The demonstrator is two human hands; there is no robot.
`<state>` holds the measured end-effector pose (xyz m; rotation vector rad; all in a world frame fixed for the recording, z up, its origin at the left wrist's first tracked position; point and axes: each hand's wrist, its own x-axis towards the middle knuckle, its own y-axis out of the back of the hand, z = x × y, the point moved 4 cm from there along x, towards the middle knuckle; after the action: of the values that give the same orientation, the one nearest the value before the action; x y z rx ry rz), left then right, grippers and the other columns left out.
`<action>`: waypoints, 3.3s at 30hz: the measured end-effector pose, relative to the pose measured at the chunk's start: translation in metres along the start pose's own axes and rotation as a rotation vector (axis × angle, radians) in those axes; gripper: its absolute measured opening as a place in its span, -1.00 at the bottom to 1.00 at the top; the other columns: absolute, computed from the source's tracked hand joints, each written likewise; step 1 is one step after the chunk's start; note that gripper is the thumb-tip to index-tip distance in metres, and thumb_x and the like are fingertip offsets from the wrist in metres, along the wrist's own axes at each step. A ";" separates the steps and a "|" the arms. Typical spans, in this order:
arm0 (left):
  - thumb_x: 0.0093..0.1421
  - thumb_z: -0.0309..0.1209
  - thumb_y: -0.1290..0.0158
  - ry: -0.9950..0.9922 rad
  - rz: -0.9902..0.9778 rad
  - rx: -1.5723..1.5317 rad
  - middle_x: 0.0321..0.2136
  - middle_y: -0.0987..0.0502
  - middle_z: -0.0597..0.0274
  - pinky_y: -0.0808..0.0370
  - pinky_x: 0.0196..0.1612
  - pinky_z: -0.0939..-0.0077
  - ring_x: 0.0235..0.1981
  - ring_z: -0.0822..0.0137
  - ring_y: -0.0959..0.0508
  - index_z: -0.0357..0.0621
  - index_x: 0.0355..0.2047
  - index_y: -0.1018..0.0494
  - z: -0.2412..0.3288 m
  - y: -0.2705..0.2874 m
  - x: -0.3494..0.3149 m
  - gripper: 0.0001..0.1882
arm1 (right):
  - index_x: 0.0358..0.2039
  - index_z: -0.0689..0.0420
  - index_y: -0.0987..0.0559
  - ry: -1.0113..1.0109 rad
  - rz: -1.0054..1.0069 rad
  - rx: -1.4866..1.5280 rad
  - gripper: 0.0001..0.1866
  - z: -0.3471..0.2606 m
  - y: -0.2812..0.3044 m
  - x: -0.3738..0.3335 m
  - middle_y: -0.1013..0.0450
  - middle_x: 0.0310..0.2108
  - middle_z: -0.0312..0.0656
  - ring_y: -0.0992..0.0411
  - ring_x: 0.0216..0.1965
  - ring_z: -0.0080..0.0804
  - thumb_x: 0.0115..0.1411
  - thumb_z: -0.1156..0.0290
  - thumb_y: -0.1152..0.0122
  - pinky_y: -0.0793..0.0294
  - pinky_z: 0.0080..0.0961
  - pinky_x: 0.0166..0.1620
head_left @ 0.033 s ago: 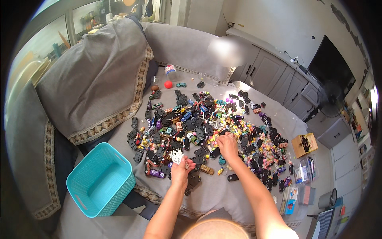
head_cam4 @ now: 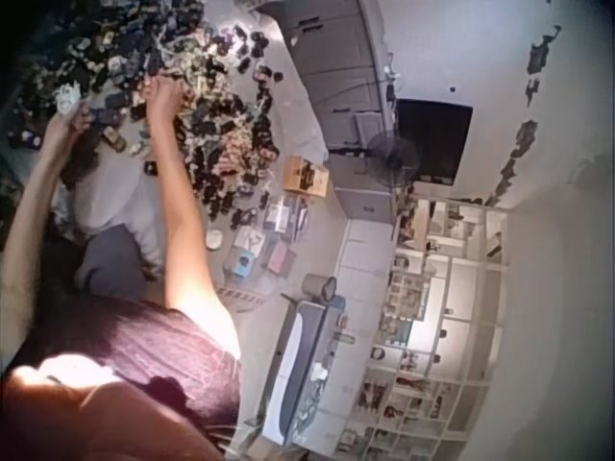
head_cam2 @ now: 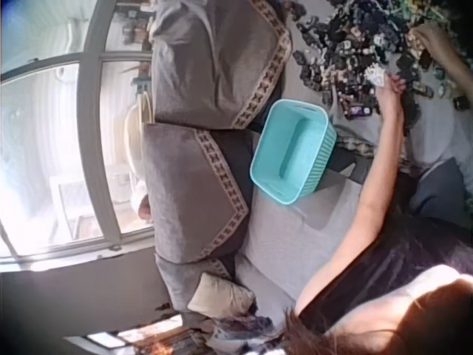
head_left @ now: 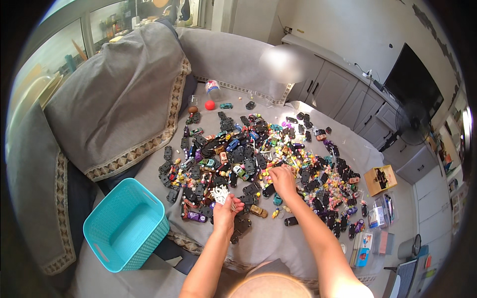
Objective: The person sorts a large pile of Lego pieces on a sofa, picking up white plastic connectors and small Lego bricks. They place the connectors into a blue basket and organize the bricks into a wooden box.
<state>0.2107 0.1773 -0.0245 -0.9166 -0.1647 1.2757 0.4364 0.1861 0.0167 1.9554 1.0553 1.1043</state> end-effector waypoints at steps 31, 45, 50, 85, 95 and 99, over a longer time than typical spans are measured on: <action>0.26 -0.35 0.16 0.004 0.037 0.019 -0.46 -0.47 0.17 -0.50 -0.43 0.48 -0.48 0.27 -0.52 -0.24 -0.25 -0.31 0.021 0.018 0.007 -0.81 | -0.33 0.08 -0.57 -0.176 -0.226 -0.324 -0.44 -0.007 -0.040 0.035 -0.49 -0.38 -0.14 -0.47 -0.30 -0.23 -0.26 -0.08 -0.34 -0.42 -0.35 -0.23; 0.26 -0.38 0.17 0.003 0.043 0.019 -0.44 -0.49 0.14 -0.49 -0.44 0.51 -0.47 0.30 -0.53 -0.25 -0.23 -0.30 0.022 0.019 0.005 -0.81 | -0.32 0.07 -0.58 -0.269 -0.248 -0.175 -0.60 -0.018 -0.043 0.024 -0.50 -0.36 -0.11 -0.46 -0.29 -0.16 -0.21 0.17 -0.23 -0.43 -0.34 -0.18; 0.27 -0.38 0.18 0.022 0.030 0.016 -0.45 -0.49 0.15 -0.48 -0.45 0.52 -0.48 0.31 -0.53 -0.24 -0.23 -0.31 0.019 0.018 0.005 -0.81 | -0.26 0.11 -0.56 -0.354 -0.302 0.068 -0.59 0.005 -0.023 0.009 -0.51 -0.46 -0.16 -0.47 -0.42 -0.35 -0.14 0.18 -0.19 -0.41 -0.46 -0.29; 0.27 -0.35 0.18 0.012 -0.071 0.006 -0.22 -0.50 0.11 -0.43 -0.20 0.46 -0.26 0.35 -0.51 -0.18 -0.15 -0.33 0.009 0.002 0.002 -0.77 | -0.37 0.03 -0.57 -0.767 -0.800 1.064 -0.84 -0.086 -0.044 -0.072 -0.31 -0.64 -0.57 -0.15 -0.66 -0.82 0.02 0.29 -0.22 -0.02 -0.83 -0.65; 0.27 -0.37 0.19 -0.056 0.060 0.002 -0.27 -0.51 0.05 -0.48 -0.24 0.40 -0.29 0.24 -0.55 -0.24 -0.21 -0.32 0.020 0.011 0.003 -0.79 | -0.36 0.08 -0.58 -0.628 -0.775 0.936 -0.80 -0.092 -0.048 -0.079 -0.46 -0.52 -0.46 -0.21 -0.65 -0.80 0.00 0.29 -0.26 -0.05 -0.81 -0.63; 0.28 -0.34 0.22 -0.143 0.110 -0.057 -0.28 -0.51 0.05 -0.48 -0.26 0.42 -0.26 0.21 -0.55 -0.23 -0.26 -0.31 0.034 0.015 0.002 -0.79 | -0.29 0.11 -0.55 -0.643 -0.749 0.954 -0.78 -0.092 -0.033 -0.079 -0.47 -0.48 -0.45 -0.21 -0.63 -0.82 0.03 0.34 -0.23 -0.06 -0.81 -0.61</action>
<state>0.1804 0.1963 -0.0136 -0.8926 -0.2672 1.4462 0.3185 0.1452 0.0008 1.9851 1.8524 -0.5212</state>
